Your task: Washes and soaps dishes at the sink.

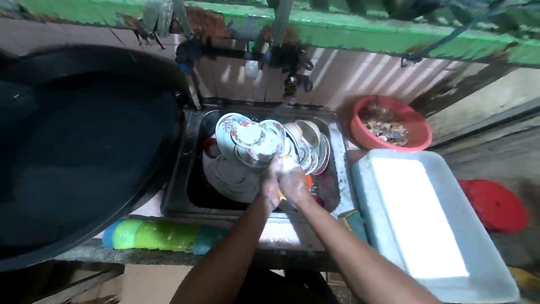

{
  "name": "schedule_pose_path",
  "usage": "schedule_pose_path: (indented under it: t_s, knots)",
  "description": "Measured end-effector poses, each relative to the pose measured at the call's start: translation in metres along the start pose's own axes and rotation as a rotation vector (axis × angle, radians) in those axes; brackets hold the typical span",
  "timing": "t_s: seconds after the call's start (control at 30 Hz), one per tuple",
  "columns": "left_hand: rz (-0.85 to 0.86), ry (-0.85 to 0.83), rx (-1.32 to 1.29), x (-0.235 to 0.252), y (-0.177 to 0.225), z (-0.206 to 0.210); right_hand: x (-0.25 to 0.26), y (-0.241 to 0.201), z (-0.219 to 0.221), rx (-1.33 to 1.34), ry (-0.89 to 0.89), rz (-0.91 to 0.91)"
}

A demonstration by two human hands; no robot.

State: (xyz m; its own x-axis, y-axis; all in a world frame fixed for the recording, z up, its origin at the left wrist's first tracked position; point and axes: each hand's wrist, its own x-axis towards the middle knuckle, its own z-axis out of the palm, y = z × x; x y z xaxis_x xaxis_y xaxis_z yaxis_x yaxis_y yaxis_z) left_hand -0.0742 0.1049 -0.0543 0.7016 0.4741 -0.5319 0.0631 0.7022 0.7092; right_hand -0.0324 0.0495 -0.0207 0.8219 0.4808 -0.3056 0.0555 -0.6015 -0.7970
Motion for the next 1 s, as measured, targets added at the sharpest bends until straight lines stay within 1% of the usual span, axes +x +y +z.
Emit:
schedule_pose_path:
  t_s: [0.07,0.1,0.13,0.17,0.2,0.23,0.27,0.3,0.33,0.37,0.4,0.47,0.5,0.53,0.6,0.67,0.73,0.77,0.8,0.87,0.93,1.0]
  knots:
    - [-0.035,-0.110,-0.070,0.000,0.009,-0.011,0.000,0.006,-0.012,-0.099,-0.170,-0.165]
    - [-0.039,-0.165,-0.108,-0.002,0.010,-0.014,0.001,0.010,-0.019,-0.192,-0.233,-0.239]
    - [-0.042,-0.197,-0.141,-0.005,0.010,-0.014,0.002,0.011,-0.027,-0.294,-0.259,-0.305]
    - [-0.041,-0.187,-0.149,-0.009,0.009,-0.011,0.002,0.011,-0.033,-0.397,-0.248,-0.354]
    - [-0.032,-0.136,-0.105,-0.013,0.009,-0.007,0.003,0.012,-0.035,-0.469,-0.180,-0.394]
    - [-0.005,-0.060,-0.019,-0.015,0.009,-0.001,0.004,0.013,-0.032,-0.508,-0.073,-0.403]
    - [0.037,0.019,0.070,-0.016,0.006,0.005,0.004,0.013,-0.025,-0.484,0.027,-0.369]
    - [0.083,0.097,0.122,-0.016,0.002,0.009,-0.001,0.009,-0.016,-0.415,0.054,-0.282]
    - [0.124,0.142,0.131,-0.013,-0.002,0.007,-0.005,0.007,-0.009,-0.307,0.042,-0.248]
    - [0.147,0.146,0.102,-0.010,-0.004,0.001,-0.005,0.013,-0.003,-0.175,0.003,-0.287]
    - [0.144,0.111,0.059,-0.006,-0.007,-0.009,0.002,0.028,0.003,-0.033,-0.060,-0.344]
    - [0.054,0.047,0.028,-0.006,-0.008,-0.027,0.012,0.052,0.006,0.195,-0.261,-0.353]
    - [0.030,0.048,0.059,-0.006,-0.005,-0.031,0.014,0.056,0.000,0.223,-0.327,-0.336]
    - [0.052,0.053,0.131,-0.004,-0.002,-0.035,0.014,0.056,-0.010,0.194,-0.345,-0.326]
    - [0.175,0.064,0.381,0.002,0.011,-0.045,0.004,0.053,-0.038,0.146,-0.269,-0.242]
    - [0.314,0.089,0.704,0.012,0.031,-0.059,-0.007,0.053,-0.078,0.270,-0.129,-0.083]
    - [0.388,0.212,1.092,0.021,0.056,-0.067,-0.013,0.064,-0.127,0.396,0.078,-0.048]
    - [0.391,0.277,1.247,0.029,0.064,-0.072,-0.014,0.073,-0.154,0.414,0.192,-0.054]
    - [0.389,0.321,1.349,0.039,0.069,-0.077,-0.014,0.085,-0.180,0.398,0.308,-0.048]
    - [0.345,0.342,1.460,0.052,0.074,-0.086,-0.010,0.118,-0.227,0.261,0.486,-0.001]
    - [0.334,0.308,1.488,0.058,0.076,-0.088,-0.009,0.151,-0.264,0.095,0.556,0.116]
    - [0.391,0.338,1.512,0.060,0.075,-0.089,-0.008,0.186,-0.288,-0.081,0.572,0.231]
